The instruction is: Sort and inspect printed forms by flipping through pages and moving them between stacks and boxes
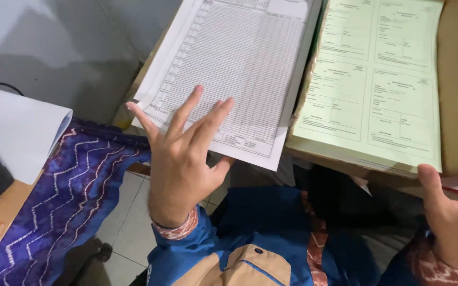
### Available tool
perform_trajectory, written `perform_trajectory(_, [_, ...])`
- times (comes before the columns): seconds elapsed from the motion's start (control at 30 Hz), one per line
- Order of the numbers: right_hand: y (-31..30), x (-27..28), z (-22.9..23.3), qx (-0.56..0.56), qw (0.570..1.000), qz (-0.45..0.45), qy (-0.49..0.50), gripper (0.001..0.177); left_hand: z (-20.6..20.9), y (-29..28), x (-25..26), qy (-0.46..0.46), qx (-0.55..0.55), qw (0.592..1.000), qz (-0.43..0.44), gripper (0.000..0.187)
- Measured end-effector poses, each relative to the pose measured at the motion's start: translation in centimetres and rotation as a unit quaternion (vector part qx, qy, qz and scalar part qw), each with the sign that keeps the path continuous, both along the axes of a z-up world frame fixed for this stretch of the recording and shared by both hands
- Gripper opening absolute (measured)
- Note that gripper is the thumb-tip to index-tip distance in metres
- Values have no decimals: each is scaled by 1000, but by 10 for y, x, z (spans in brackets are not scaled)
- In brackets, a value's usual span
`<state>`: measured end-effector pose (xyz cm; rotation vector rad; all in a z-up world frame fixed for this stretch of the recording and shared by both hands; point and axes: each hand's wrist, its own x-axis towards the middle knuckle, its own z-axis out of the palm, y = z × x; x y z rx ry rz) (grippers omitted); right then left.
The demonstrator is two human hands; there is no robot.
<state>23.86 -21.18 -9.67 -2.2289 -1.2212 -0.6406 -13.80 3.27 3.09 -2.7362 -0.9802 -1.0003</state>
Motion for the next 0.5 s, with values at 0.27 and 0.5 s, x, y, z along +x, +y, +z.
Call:
perform_trajectory(0.27, [11,-8,13,24,993,50,101,38,3,7,4,-185,144,972,35,52])
perform_trajectory(0.5, [42,-52,86,115,984,135,8,59,5,11,6,-107,27,992,-65,17])
